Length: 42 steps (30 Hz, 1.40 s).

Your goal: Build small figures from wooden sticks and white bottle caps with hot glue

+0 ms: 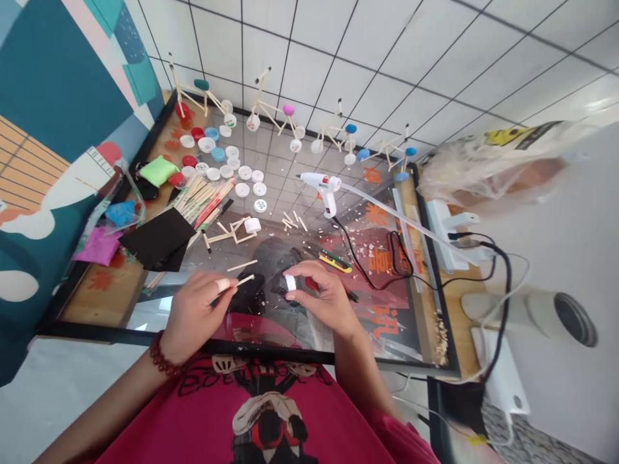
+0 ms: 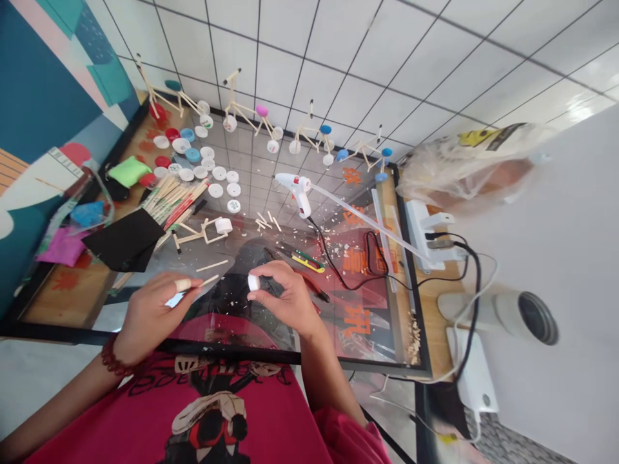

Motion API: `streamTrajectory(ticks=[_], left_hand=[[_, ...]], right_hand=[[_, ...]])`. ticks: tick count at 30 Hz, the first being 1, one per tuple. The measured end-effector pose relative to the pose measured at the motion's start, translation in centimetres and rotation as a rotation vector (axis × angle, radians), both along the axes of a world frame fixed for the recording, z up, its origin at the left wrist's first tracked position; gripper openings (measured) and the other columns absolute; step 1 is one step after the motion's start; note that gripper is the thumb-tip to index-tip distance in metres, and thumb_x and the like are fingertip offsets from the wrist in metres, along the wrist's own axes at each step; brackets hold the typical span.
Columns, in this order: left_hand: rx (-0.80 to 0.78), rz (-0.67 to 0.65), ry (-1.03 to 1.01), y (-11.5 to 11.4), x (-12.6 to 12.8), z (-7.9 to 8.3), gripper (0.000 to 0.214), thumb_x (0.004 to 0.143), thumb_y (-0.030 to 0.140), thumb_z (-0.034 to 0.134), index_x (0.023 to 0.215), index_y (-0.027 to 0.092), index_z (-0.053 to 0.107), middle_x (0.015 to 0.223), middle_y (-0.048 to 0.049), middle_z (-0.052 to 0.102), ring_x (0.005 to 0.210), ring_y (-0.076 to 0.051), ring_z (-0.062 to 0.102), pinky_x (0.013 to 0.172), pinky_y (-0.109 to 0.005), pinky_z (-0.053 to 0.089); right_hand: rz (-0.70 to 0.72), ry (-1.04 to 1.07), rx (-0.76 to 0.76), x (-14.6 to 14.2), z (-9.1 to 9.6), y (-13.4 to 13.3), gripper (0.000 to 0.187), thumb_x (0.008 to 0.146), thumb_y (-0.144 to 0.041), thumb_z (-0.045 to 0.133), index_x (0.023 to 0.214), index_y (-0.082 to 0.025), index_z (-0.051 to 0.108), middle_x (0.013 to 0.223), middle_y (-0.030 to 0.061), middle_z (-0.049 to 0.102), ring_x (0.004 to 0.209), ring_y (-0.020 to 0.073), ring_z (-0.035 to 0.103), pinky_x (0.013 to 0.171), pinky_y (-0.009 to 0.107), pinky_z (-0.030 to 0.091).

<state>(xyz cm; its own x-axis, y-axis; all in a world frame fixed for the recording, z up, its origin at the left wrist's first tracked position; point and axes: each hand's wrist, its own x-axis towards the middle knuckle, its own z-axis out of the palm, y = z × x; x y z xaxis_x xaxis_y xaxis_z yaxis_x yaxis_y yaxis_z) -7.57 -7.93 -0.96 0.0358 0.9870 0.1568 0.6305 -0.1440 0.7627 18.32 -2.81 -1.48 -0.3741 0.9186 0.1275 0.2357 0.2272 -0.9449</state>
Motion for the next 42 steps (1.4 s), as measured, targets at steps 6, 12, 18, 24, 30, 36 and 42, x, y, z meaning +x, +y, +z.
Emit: streamTrajectory(ticks=[6, 12, 18, 24, 30, 36, 42], left_hand=[[0.19, -0.117, 0.362, 2.0, 0.2, -1.2, 0.017, 0.094, 0.017, 0.055, 0.095, 0.018, 0.072, 0.093, -0.0071, 0.074, 0.088, -0.023, 0.064, 0.082, -0.038, 0.052], [0.202, -0.021, 0.347, 0.6, -1.3, -1.7, 0.024, 0.091, 0.021, 0.062, 0.113, 0.016, 0.067, 0.108, -0.0115, 0.067, 0.102, -0.025, 0.064, 0.092, -0.04, 0.053], [0.179, 0.043, 0.352, -0.1, -2.6, -1.8, 0.015, 0.089, 0.025, 0.065, 0.1, 0.016, 0.07, 0.097, -0.0097, 0.066, 0.093, -0.025, 0.066, 0.086, -0.038, 0.054], [0.258, -0.069, 0.462, 1.2, 0.1, -1.1, 0.016, 0.093, 0.024, 0.06, 0.103, 0.016, 0.07, 0.099, -0.011, 0.067, 0.093, -0.025, 0.064, 0.086, -0.038, 0.053], [0.217, -0.165, 0.63, 2.6, 2.4, -1.1, 0.019, 0.094, 0.018, 0.052, 0.084, 0.016, 0.068, 0.088, -0.0112, 0.066, 0.082, -0.026, 0.061, 0.075, -0.039, 0.051], [-0.155, -0.183, 0.072, 2.6, 3.5, 0.8, 0.018, 0.096, 0.026, 0.048, 0.087, 0.019, 0.062, 0.082, -0.0064, 0.069, 0.074, -0.021, 0.065, 0.068, -0.035, 0.052], [-0.662, -0.159, -0.682, 2.2, 5.8, 3.5, 0.021, 0.088, 0.039, 0.06, 0.087, 0.018, 0.059, 0.067, 0.0013, 0.063, 0.046, -0.01, 0.056, 0.044, -0.022, 0.045]], right_hand=[[0.011, -0.036, 0.035, -0.4, -0.1, -0.1, 0.026, 0.079, -0.031, 0.081, 0.104, -0.028, 0.072, 0.099, 0.0039, 0.073, 0.096, 0.0203, 0.064, 0.09, 0.037, 0.049], [0.018, -0.075, 0.033, 0.1, 0.2, -0.1, 0.027, 0.079, -0.034, 0.081, 0.103, -0.027, 0.072, 0.098, 0.0045, 0.072, 0.094, 0.0203, 0.064, 0.088, 0.037, 0.05], [0.163, -0.126, 0.063, -0.6, 0.1, -0.4, 0.029, 0.079, -0.039, 0.08, 0.104, -0.027, 0.071, 0.093, 0.003, 0.073, 0.089, 0.0201, 0.063, 0.086, 0.038, 0.048], [0.126, -0.131, 0.099, -1.3, 0.2, -0.4, 0.031, 0.079, -0.041, 0.081, 0.104, -0.026, 0.072, 0.094, 0.0043, 0.075, 0.09, 0.0207, 0.064, 0.089, 0.039, 0.049], [-0.039, -0.011, 0.009, -0.8, 0.1, -0.2, 0.027, 0.08, -0.035, 0.08, 0.106, -0.028, 0.073, 0.102, 0.0048, 0.074, 0.097, 0.0208, 0.065, 0.094, 0.039, 0.05], [-0.12, 0.352, -0.404, -0.7, -0.6, -0.3, 0.04, 0.074, -0.044, 0.083, 0.108, -0.027, 0.073, 0.106, 0.0048, 0.077, 0.096, 0.0212, 0.071, 0.089, 0.037, 0.056], [-0.098, 0.465, -0.51, -0.5, -0.9, -0.2, 0.045, 0.068, -0.051, 0.085, 0.105, -0.027, 0.075, 0.096, 0.0052, 0.08, 0.089, 0.0228, 0.073, 0.085, 0.038, 0.057]])
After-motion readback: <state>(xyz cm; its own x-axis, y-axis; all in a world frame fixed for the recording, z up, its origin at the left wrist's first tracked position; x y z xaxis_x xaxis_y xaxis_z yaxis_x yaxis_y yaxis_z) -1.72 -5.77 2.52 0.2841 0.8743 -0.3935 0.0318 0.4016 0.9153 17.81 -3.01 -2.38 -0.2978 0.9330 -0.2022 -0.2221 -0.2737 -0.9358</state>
